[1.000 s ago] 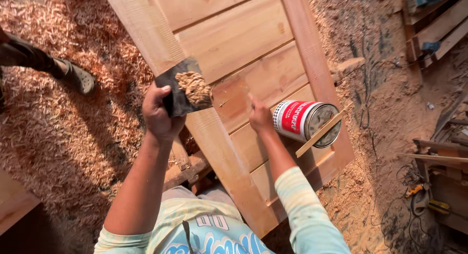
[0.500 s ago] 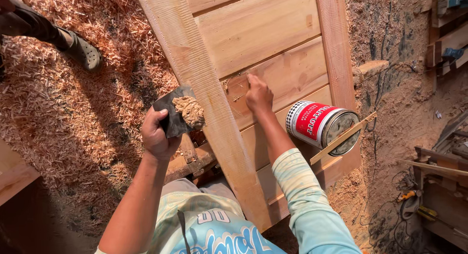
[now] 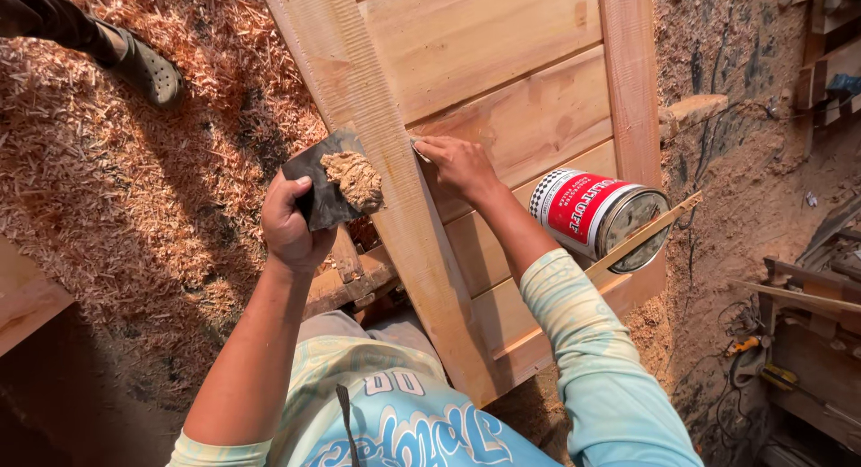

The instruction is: The person uses a putty knife to apply a thick paste into the grooves of a wooden door. They spread the paste evenly and then scrape off the excess with a second tool. The person also cleans the tools on a rag.

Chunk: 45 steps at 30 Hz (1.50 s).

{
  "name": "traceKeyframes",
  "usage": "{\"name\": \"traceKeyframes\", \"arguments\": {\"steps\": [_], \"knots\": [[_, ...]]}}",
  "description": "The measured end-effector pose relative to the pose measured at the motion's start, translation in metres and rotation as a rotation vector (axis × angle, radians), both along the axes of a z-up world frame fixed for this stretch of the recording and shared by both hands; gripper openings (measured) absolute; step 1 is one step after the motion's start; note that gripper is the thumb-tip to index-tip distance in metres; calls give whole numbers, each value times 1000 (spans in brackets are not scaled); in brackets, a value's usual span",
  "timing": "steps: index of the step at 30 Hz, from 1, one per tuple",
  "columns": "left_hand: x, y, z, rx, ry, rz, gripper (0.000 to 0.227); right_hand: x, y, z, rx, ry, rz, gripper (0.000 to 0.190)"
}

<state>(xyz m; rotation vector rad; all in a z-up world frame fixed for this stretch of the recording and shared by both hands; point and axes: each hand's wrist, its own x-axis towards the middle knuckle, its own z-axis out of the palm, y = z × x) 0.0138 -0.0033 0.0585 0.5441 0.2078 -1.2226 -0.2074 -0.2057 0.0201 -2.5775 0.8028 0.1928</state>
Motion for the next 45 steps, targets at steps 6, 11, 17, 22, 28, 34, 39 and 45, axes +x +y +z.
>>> {"name": "traceKeyframes", "arguments": {"steps": [6,11,17,22,28,34,39,45], "knots": [[-3,-1,-8,13,28,4,36,-28,-5,8,14,129,221,34],[-11,-6,-14,27,23,-4,40,-56,1,15,-10,175,470,43],[-8,-21,-26,27,-66,-49,44,-48,-38,37,75,448,162,50],[-16,-3,-36,44,-75,-79,39,-30,-43,32,28,287,16,60],[-19,-6,-36,76,-81,-101,42,-5,-21,2,-55,64,157,47],[-19,-10,-30,139,-71,-121,42,-22,-15,1,23,173,303,42],[-29,-9,-43,58,-45,-121,27,-49,6,10,82,252,387,34],[-35,-8,-52,89,-46,-138,25,-55,-26,30,28,100,177,42]]}}
